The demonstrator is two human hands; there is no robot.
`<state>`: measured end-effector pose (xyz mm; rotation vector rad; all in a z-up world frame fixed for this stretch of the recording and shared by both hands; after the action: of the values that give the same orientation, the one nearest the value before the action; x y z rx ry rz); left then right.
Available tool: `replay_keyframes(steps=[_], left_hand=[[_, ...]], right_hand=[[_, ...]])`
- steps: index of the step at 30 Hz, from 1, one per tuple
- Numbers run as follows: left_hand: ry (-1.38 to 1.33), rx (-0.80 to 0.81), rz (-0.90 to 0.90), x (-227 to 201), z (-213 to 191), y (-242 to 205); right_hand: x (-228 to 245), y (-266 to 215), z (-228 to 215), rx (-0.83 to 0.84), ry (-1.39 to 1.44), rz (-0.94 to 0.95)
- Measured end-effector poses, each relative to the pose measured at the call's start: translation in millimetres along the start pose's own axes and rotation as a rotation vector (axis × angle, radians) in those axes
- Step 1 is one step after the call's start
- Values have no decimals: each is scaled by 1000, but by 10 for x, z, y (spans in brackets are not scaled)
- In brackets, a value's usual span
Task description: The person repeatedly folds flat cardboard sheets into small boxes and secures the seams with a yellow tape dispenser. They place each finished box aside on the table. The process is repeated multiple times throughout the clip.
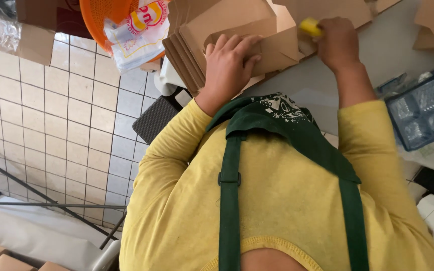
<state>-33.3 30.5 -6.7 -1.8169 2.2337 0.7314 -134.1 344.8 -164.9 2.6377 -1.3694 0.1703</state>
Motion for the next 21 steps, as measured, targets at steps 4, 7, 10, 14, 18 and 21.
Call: replay_keyframes(steps=[4,7,10,14,18,21], left_hand=[[6,-26,-25,-78,12,-32],[-26,-29,11,-241,50,-32],[-98,15,39,-412,166,-38],[-34,-23,77,-581,183,-72],[-25,-69,98,-633,219,-132],[-26,-56,98,-623,235,-145]], right_hand=[[297,-42,-532,-146,907,370],[890,17,-1203,-368,1948,279],[1157,69,-1221,-365,1849,0],[1225,163,-1041,-513,1549,158],[1278,270,-977,-554,1456,252],[1316,301,-1010,-564,1177,256]])
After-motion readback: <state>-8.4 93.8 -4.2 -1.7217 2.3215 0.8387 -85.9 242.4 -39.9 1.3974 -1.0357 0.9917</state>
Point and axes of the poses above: each hand's wrist, its own y-axis towards the middle knuckle, its own z-axis out of the palm, x = y × z, the point moved 2 cm from there along y, towards the middle knuckle, and after that the axes turned 5 degrees about y, right-handed, at the moved point
